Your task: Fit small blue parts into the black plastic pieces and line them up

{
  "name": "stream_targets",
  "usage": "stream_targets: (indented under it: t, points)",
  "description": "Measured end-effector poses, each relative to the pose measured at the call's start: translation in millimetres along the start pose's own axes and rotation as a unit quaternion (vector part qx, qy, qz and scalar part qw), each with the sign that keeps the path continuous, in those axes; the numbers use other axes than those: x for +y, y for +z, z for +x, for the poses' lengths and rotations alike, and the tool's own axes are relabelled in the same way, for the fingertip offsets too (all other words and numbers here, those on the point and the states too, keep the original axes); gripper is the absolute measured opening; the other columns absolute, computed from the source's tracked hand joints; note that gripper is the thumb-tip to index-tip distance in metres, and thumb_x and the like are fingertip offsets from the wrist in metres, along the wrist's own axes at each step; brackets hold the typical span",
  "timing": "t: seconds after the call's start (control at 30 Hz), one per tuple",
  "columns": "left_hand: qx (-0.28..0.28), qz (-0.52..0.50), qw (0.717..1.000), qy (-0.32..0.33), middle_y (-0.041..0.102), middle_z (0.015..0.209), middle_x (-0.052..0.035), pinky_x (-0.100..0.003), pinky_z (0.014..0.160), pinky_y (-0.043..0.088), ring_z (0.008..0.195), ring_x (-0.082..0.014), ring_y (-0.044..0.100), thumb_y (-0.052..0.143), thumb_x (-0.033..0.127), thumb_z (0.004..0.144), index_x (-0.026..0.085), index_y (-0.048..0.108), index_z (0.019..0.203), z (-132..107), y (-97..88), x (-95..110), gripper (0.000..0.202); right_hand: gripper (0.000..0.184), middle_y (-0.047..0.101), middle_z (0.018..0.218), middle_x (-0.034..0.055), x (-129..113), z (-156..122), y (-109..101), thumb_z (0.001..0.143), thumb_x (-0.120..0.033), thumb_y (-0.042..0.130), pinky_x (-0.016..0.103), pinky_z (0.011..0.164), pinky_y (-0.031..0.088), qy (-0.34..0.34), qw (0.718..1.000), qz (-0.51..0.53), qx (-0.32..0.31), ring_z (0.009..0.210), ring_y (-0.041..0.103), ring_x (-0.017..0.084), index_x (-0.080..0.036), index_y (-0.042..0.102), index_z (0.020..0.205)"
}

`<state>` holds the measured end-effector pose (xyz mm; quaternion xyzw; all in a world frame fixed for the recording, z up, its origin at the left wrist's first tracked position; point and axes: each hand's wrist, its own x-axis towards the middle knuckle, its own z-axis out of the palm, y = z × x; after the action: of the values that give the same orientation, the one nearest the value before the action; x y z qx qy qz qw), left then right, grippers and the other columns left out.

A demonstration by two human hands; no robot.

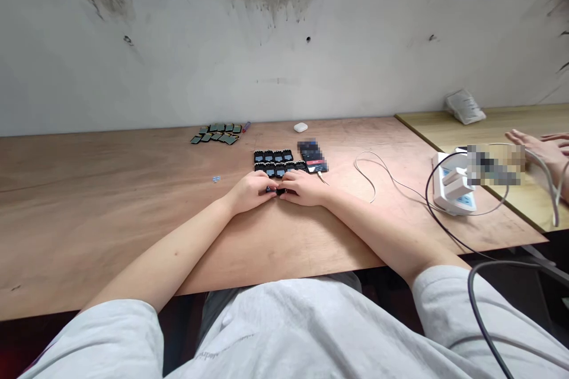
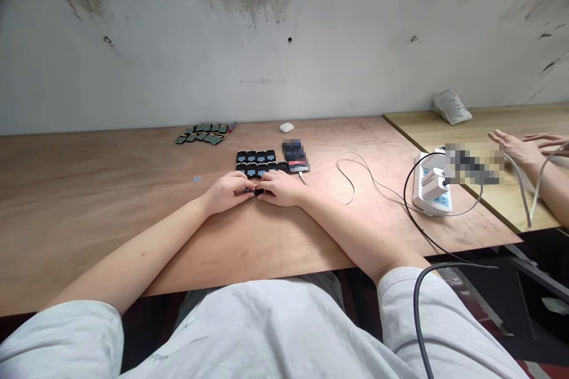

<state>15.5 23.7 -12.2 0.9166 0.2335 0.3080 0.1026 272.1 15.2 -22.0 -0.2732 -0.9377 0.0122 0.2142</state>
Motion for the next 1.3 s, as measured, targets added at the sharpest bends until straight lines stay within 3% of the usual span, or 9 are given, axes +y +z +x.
stream_targets:
  t: [0.5,0.73,1.07,1.3]
  points:
    - [0.0,-0.007,1.0,0.025,0.078,0.105,-0.0059,-0.04,0.096,0.057,0.103,-0.0219,0.07,0.068,0.024,0.092,0.025,0.078,0.106,-0.9,-1.5,-2.6,0.017,0.022,0.07,0.109,0.0108,1.4,0.3,-3.5,0.099,-0.033,0.066,0.041,0.091,0.05,-0.002,0.999,0.034,0.008,0.1,0.063,0.026,-0.019,0.07,0.116]
    - [-0.02,0.083,0.996,0.04,0.076,0.11,-0.007,-0.048,0.102,0.05,0.112,-0.0275,0.062,0.07,0.031,0.091,0.027,0.081,0.095,-0.4,-6.4,-5.8,0.013,0.017,0.07,0.105,0.0101,1.9,1.4,-2.9,0.098,-0.031,0.066,0.04,0.09,0.049,0.002,0.999,0.039,0.007,0.095,0.063,0.025,-0.018,0.069,0.109]
    - [-0.042,-0.004,0.999,0.021,0.076,0.116,-0.0085,-0.043,0.098,0.055,0.106,-0.0234,0.066,0.065,0.028,0.096,0.027,0.081,0.102,1.1,-3.8,-7.0,0.017,0.016,0.069,0.101,0.0094,3.8,1.0,-2.0,0.099,-0.032,0.065,0.039,0.088,0.049,-0.003,0.999,0.042,0.015,0.093,0.062,0.024,-0.019,0.071,0.107]
    - [-0.044,0.0,0.999,0.023,0.076,0.118,-0.0075,-0.043,0.098,0.055,0.105,-0.0233,0.066,0.069,0.025,0.092,0.027,0.081,0.101,-0.5,-3.2,-9.3,0.015,0.016,0.07,0.101,0.0096,3.8,1.6,-2.9,0.098,-0.032,0.066,0.039,0.088,0.049,0.002,0.999,0.041,0.009,0.093,0.063,0.025,-0.018,0.07,0.106]
